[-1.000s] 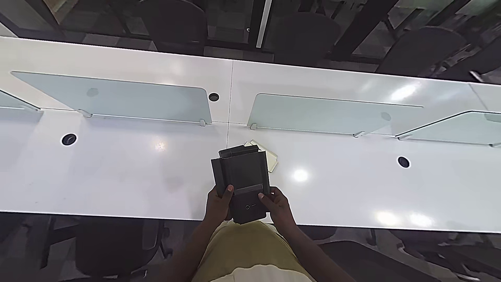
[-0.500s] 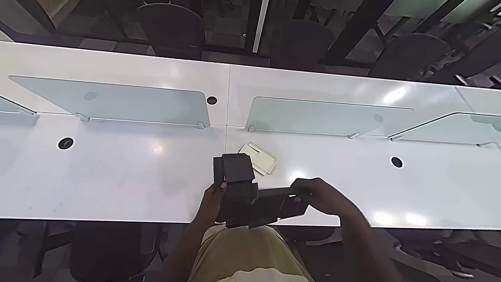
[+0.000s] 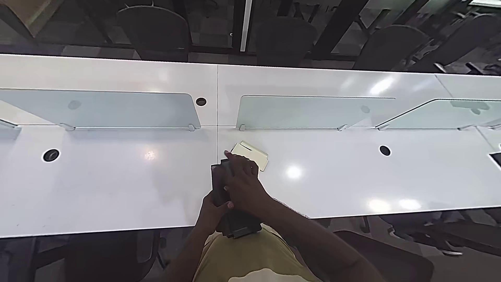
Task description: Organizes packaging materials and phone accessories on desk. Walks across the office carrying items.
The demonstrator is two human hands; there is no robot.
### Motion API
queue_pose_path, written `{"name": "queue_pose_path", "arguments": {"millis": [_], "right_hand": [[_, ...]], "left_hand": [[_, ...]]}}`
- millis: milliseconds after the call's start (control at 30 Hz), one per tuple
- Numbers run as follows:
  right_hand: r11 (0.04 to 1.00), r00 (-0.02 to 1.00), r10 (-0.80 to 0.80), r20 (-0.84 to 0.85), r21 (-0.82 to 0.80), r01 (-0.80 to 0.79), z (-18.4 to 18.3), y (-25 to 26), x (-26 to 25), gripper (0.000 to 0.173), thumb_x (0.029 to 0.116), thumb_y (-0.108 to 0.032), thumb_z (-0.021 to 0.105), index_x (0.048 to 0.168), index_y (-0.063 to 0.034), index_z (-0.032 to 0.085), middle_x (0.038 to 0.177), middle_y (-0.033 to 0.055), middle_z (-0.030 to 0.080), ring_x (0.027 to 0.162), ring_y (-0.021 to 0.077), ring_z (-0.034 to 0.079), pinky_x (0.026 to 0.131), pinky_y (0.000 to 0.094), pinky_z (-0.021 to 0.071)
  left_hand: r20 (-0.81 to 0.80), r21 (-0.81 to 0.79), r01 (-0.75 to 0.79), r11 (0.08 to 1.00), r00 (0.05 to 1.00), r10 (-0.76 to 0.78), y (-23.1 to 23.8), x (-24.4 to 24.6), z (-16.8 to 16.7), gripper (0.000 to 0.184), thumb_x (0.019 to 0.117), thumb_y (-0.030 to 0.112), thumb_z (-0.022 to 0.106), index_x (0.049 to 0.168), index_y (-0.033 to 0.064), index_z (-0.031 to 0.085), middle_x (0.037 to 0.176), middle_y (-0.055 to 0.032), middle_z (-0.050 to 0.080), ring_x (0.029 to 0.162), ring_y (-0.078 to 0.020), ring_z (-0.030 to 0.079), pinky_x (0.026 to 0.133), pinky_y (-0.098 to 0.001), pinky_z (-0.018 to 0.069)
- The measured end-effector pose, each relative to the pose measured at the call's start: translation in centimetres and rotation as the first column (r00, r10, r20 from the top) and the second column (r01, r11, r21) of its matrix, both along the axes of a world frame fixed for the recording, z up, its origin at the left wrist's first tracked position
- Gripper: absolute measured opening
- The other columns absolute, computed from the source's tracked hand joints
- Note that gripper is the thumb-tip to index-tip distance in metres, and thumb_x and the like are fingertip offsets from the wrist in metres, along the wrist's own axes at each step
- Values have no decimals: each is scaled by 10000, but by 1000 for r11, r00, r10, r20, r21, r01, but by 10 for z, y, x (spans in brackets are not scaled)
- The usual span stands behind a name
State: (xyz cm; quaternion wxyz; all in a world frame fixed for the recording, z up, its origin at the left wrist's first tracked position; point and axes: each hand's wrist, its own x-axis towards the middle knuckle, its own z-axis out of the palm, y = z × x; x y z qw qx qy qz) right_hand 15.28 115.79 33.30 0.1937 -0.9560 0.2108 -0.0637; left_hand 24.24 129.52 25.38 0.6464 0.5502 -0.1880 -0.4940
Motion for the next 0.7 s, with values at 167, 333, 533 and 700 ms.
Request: {"name": "queue_pose_path", "arguments": {"millis": [167,333,533,700], "right_hand": [[815,885,-461,61,425,395,-44,-4,-35,925,830,-560,749,1558,-93,421,1648,243,253,1476,436,323,1138,637,330],[267,878,-463,-119,926,266,-77,3,-59,419,1076,-293,480,1385,-11,497,1046,128,690,901,171,706,817,363,604],[418,925,-372,78,904,92,-125,11,-52,406,1105,-316,371,1280,2,552,985,85,706,882,130,710,810,349,606],[607,964,-222,-144,754,252,-200,-65,-36,466,1094,-356,418,1288,-1,649,1203,161,697,1145,236,654,1022,410,501]], "left_hand": [[-40,129,-100,987,994,106,13,3,0,365,830,24,689,1175,-28,579,960,-98,738,848,-187,737,762,-348,631],[-115,147,-99,984,987,116,13,2,-2,314,943,38,600,1246,-25,545,1015,-116,730,893,-195,734,808,-357,627],[41,306,-180,935,983,176,15,3,-12,331,905,57,697,1202,-25,575,962,-119,724,833,-192,729,745,-346,628],[173,417,-410,811,912,372,45,2,-9,334,929,67,683,1229,-28,570,966,-107,717,821,-167,724,725,-334,627]]}}
